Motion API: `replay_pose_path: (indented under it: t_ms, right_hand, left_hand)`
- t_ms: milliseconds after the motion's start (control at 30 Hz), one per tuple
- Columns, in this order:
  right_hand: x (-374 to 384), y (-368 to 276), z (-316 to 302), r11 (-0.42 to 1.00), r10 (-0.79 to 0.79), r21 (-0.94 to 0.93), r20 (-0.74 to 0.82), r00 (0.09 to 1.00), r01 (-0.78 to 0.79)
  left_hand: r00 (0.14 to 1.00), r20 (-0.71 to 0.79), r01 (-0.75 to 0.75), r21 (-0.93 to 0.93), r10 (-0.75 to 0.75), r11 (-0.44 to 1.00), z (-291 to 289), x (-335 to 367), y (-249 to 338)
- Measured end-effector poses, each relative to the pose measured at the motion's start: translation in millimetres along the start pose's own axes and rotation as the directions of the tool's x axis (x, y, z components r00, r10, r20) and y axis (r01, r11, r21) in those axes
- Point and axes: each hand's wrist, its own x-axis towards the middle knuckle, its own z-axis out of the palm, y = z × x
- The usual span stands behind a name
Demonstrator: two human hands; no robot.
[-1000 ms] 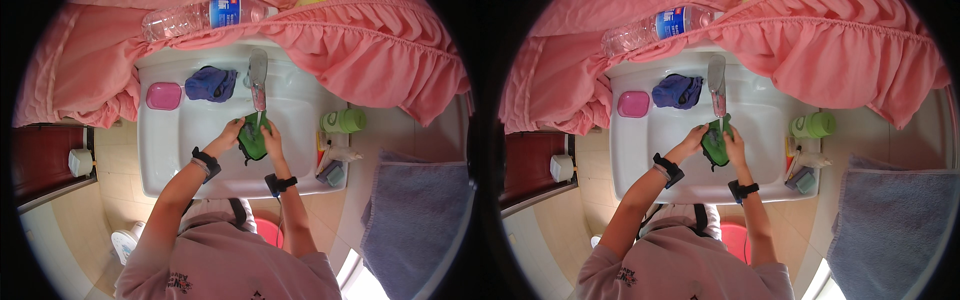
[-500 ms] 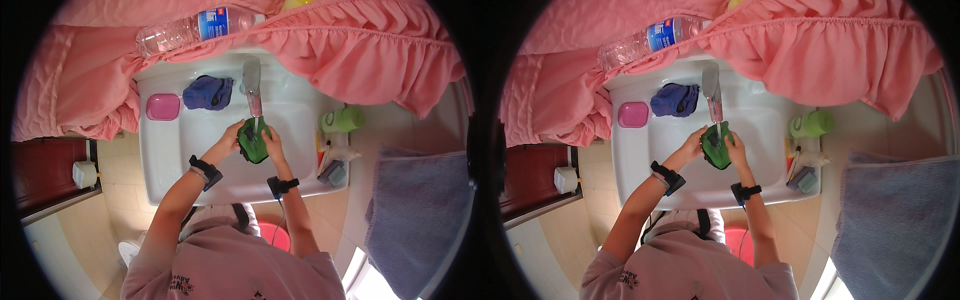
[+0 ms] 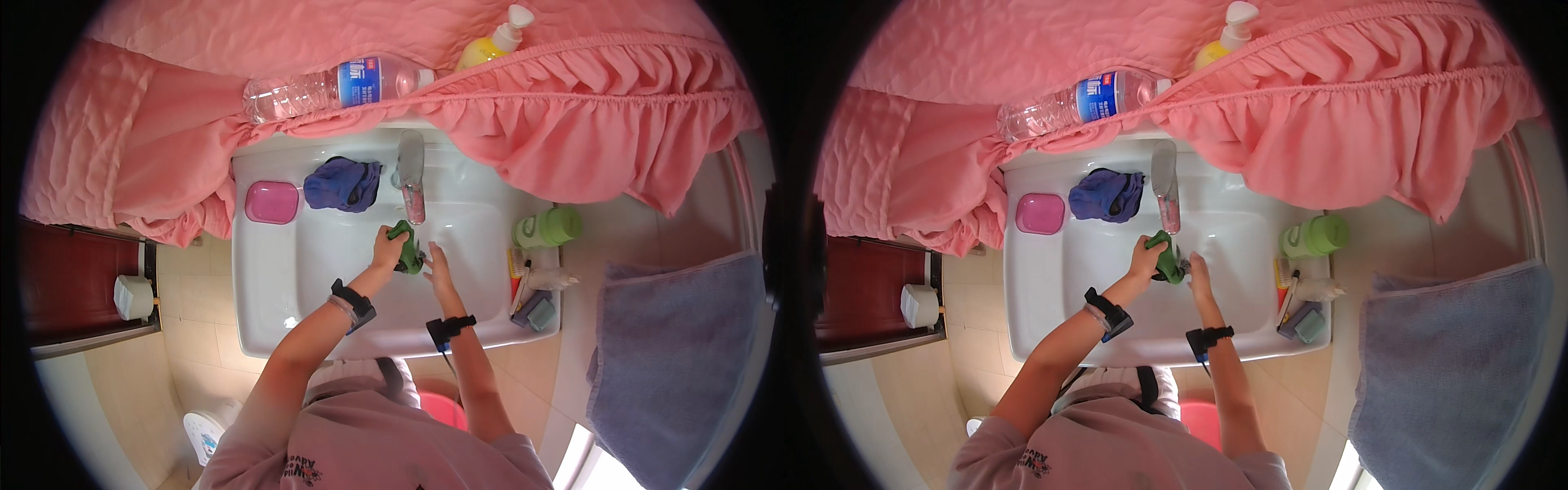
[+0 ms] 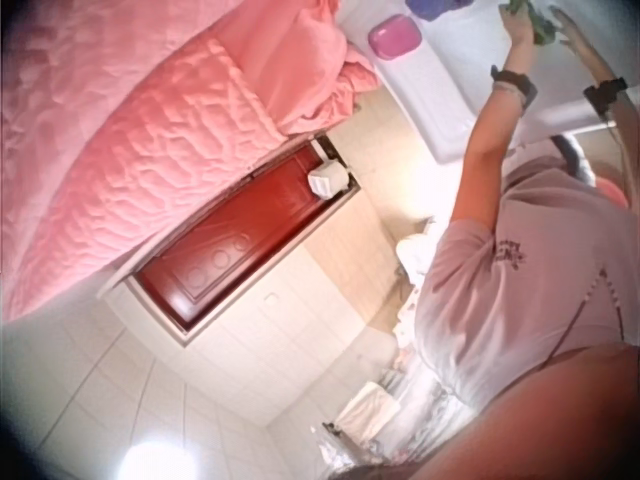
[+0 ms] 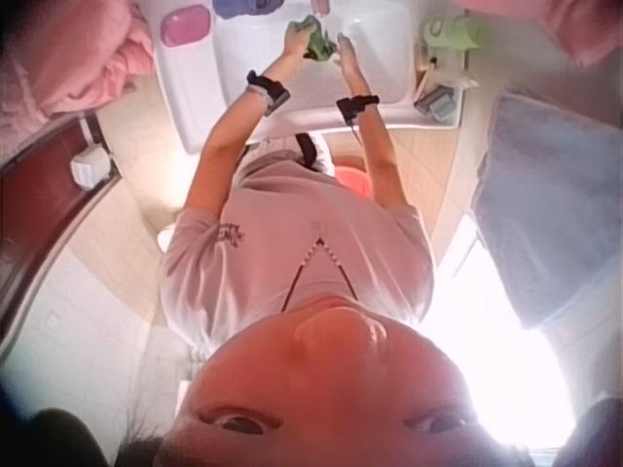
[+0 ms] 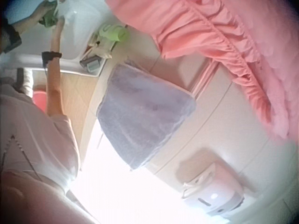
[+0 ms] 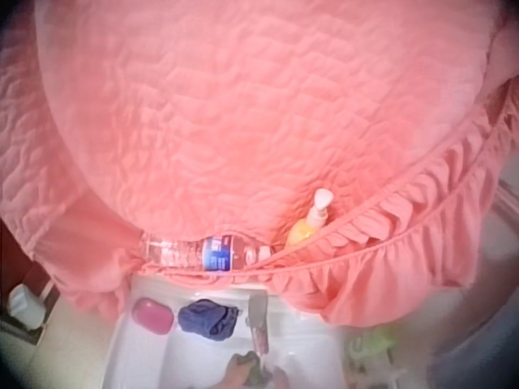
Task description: The person lifts a pink plastic basin filled with water, walks over to a toilet bowl, and rubs the exterior porcelain surface with a steel wool scrubbing pad.
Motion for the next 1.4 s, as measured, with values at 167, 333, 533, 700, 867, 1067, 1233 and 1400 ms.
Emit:
replay_pose_path:
  t_ms: [167, 333, 533, 700, 867, 1067, 1233, 1400]
  right_hand:
    - [4.2, -11.6, 20.0, 0.846, 0.271, 0.389, 0.273, 0.923, -0.363]
    - [-3.5, -7.9, 28.6, 0.69, 0.047, 0.614, 0.492, 0.87, -0.384]
    - [-32.8, -8.3, 26.3, 0.75, 0.029, 0.555, 0.515, 0.856, -0.36]
    - [-72.5, 0.7, 39.3, 0.886, -0.06, 0.455, 0.316, 0.947, -0.096]
    - [-88.6, -31.7, 77.0, 0.921, -0.025, 0.39, 0.072, 0.997, -0.005]
    - [-115.6, -46.3, 104.3, 0.926, -0.116, 0.363, 0.027, 0.993, 0.099]
    - [-120.7, -50.6, 115.0, 0.917, -0.223, 0.331, -0.029, 0.974, 0.22]
    - [-126.9, -61.4, 118.6, 0.911, -0.254, 0.33, -0.018, 0.967, 0.246]
  left_hand:
    - [0.997, 0.058, 0.073, -0.344, -0.057, 0.936, 0.6, -28.4, 25.9]
    - [0.969, 0.245, 0.091, -0.274, -0.022, 0.957, -19.9, -34.9, 41.4]
    - [0.944, 0.302, 0.122, 0.053, -0.132, 0.991, -54.3, -62.9, 45.4]
    - [0.944, 0.327, -0.007, 0.144, -0.041, 0.99, -74.1, -111.8, 40.8]
    - [0.953, 0.046, -0.296, 0.356, 0.3, 0.886, -68.4, -120.2, 42.2]
    - [0.819, -0.134, -0.384, 0.593, 0.558, 0.707, -68.1, -147.1, 52.4]
    - [0.795, -0.153, -0.416, 0.567, 0.587, 0.711, -78.9, -154.4, 61.4]
    - [0.79, -0.176, -0.422, 0.539, 0.587, 0.729, -85.1, -156.4, 69.8]
